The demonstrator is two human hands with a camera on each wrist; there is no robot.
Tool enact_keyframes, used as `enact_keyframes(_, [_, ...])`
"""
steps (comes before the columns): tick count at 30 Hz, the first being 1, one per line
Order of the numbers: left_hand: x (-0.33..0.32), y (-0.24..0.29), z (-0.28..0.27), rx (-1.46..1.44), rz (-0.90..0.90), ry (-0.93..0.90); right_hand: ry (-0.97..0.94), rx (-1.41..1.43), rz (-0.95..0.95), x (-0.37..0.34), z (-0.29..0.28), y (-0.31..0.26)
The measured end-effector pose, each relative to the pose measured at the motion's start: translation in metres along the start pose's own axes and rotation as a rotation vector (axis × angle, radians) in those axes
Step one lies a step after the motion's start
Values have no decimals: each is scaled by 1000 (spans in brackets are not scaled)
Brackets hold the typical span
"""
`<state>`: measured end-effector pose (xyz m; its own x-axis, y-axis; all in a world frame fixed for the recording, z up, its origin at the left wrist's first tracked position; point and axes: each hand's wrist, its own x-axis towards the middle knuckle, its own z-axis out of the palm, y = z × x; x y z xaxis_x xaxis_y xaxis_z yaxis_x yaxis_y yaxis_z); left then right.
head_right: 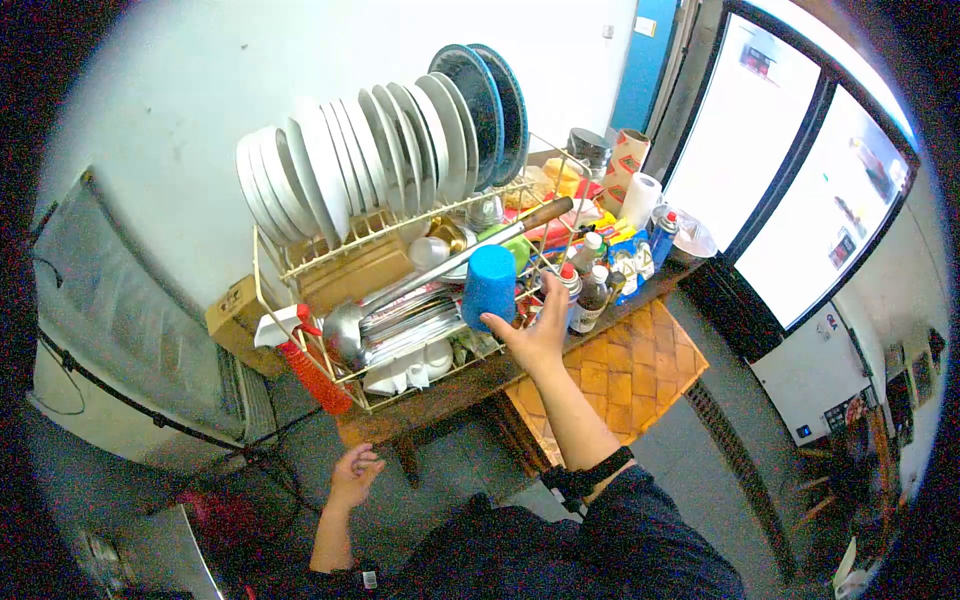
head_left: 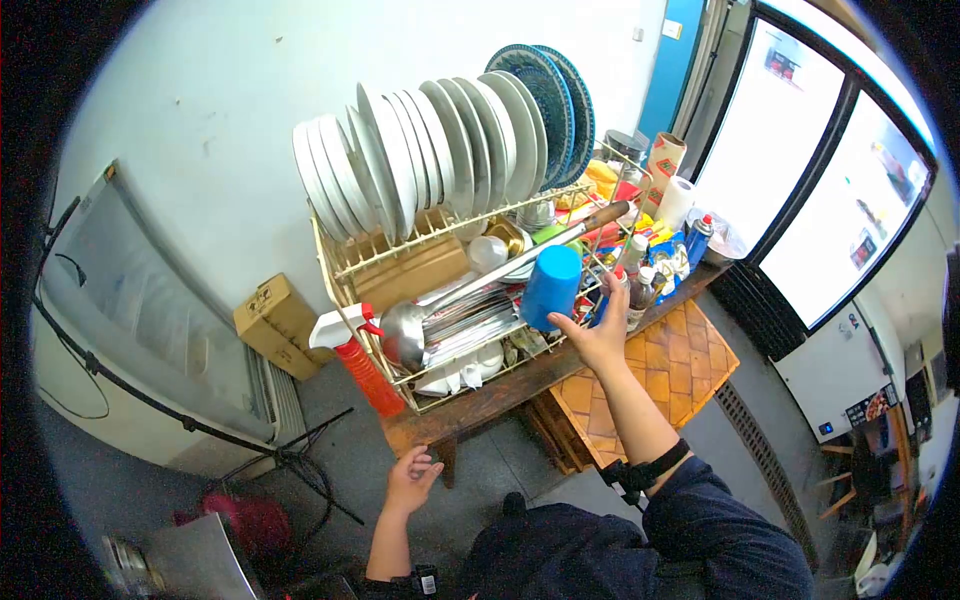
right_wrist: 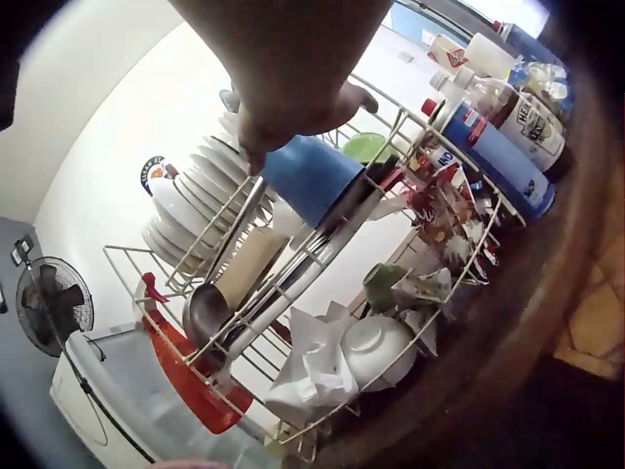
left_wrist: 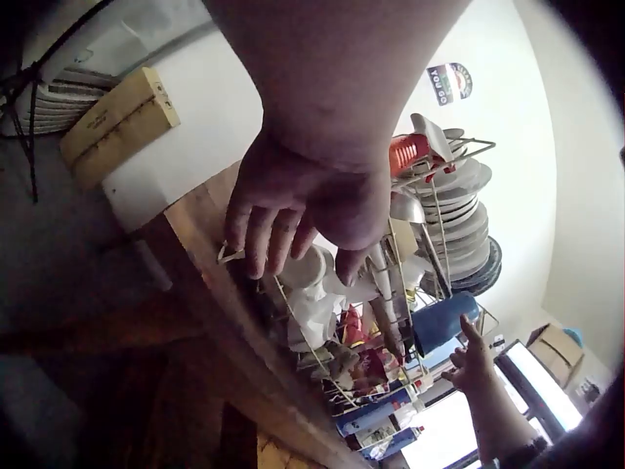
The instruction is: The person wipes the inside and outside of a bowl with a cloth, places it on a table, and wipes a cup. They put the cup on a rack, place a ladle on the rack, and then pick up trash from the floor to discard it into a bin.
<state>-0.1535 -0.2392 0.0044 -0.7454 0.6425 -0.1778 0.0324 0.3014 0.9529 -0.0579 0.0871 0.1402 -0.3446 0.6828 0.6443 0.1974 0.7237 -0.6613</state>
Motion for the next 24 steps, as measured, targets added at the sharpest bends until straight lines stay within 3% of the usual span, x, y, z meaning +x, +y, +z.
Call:
enact_keyframes(4, [2,-11,8,-44,-17,-68,13,-27,56,-5,-18,11])
enact_keyframes(8, [15,-7,22,10,-27,-117,-142,51,93,2,-12,6])
enact_keyframes(10, [23,8,31,21,-1,-170,-188,-22,17,13,1,-3])
enact_keyframes(15, [30,3,48,-5,108,-204,-100,203,224,7,17,-4])
enact_keyframes(18, [24,-4,42,85,27,-232,18,352,466,5,15,-4])
enact_keyframes(20, [17,-2,38,117,-13,-210,-41,510,601,12,17,-3])
enact_keyframes(24, [15,-8,30,66,-117,-209,-102,540,836,25,22,-11])
